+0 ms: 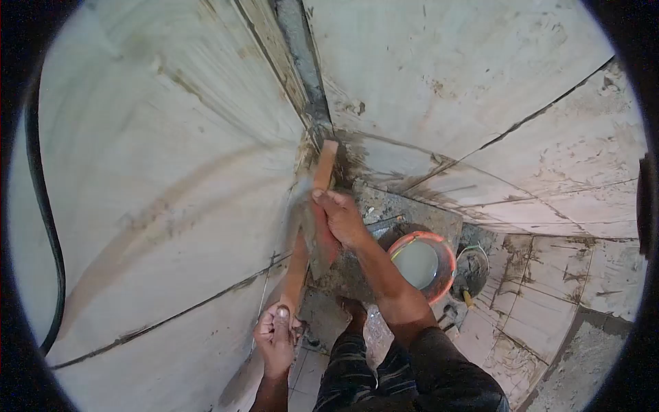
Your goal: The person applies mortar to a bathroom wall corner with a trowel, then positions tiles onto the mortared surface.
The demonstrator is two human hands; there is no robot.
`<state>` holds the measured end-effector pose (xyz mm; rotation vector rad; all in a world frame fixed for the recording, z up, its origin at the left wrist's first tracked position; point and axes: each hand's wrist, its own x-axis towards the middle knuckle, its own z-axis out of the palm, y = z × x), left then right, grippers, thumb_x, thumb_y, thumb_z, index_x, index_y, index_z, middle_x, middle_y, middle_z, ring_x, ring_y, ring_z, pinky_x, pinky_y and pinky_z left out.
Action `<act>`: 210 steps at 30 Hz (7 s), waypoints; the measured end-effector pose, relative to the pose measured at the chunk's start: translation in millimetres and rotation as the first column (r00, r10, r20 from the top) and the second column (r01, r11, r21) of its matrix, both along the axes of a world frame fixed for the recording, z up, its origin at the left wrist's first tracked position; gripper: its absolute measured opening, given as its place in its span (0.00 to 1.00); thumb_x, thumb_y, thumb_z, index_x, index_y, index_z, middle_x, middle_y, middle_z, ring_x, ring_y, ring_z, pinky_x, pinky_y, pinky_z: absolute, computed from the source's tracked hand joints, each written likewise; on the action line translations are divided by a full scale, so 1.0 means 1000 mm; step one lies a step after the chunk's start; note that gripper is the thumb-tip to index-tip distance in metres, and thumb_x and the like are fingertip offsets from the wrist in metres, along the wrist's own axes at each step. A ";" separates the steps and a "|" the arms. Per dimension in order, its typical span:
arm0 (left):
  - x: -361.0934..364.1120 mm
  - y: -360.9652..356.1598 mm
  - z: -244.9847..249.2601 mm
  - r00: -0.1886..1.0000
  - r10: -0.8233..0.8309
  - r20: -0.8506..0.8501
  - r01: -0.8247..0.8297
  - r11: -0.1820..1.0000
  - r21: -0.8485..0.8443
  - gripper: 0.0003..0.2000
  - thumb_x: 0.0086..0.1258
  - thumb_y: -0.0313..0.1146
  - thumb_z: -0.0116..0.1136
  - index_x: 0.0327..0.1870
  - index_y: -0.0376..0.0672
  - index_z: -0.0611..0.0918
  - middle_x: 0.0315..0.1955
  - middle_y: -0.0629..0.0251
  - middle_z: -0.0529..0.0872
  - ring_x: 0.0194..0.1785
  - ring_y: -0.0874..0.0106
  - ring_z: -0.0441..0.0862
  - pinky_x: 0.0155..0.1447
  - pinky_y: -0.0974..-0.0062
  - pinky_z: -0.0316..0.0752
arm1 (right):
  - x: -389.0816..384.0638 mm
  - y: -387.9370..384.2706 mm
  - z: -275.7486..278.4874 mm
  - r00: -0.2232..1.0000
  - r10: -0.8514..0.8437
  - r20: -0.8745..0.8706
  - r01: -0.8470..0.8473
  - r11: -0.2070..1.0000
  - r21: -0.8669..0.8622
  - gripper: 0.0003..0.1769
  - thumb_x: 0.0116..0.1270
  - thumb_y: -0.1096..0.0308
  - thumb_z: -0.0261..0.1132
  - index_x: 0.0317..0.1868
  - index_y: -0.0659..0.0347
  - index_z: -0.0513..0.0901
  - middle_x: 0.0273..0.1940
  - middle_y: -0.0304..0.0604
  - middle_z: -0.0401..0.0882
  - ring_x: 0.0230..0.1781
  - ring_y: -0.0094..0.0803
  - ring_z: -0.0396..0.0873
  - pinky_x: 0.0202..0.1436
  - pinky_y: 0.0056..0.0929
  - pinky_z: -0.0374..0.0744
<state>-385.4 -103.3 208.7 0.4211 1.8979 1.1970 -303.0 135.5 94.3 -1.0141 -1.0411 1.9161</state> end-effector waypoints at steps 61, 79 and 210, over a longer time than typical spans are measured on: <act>0.362 -0.057 -0.149 0.622 -0.212 0.754 0.648 0.680 -0.343 0.22 0.79 0.47 0.48 0.61 0.37 0.70 0.44 0.60 0.81 0.31 0.73 0.82 0.26 0.75 0.82 | 0.649 -0.306 -0.284 0.578 -0.745 0.333 0.799 0.434 -0.415 0.15 0.68 0.73 0.66 0.54 0.63 0.79 0.46 0.38 0.82 0.48 0.26 0.80 0.54 0.27 0.79; 0.439 -0.080 -0.248 0.703 -0.040 0.710 0.597 0.575 -0.560 0.31 0.76 0.53 0.50 0.66 0.33 0.67 0.45 0.60 0.82 0.34 0.73 0.82 0.33 0.74 0.82 | 0.632 -0.210 -0.559 0.197 0.017 0.980 0.471 0.875 -0.110 0.22 0.68 0.55 0.57 0.55 0.61 0.79 0.50 0.58 0.80 0.47 0.55 0.81 0.53 0.50 0.80; 0.461 -0.029 -0.213 0.581 -0.428 0.692 0.745 0.622 -0.242 0.32 0.76 0.52 0.50 0.65 0.29 0.64 0.40 0.52 0.80 0.25 0.70 0.80 0.22 0.74 0.77 | 0.641 -0.248 -0.441 0.302 -0.212 0.930 0.606 0.796 -0.015 0.17 0.69 0.64 0.57 0.56 0.59 0.79 0.47 0.56 0.82 0.47 0.58 0.81 0.51 0.51 0.78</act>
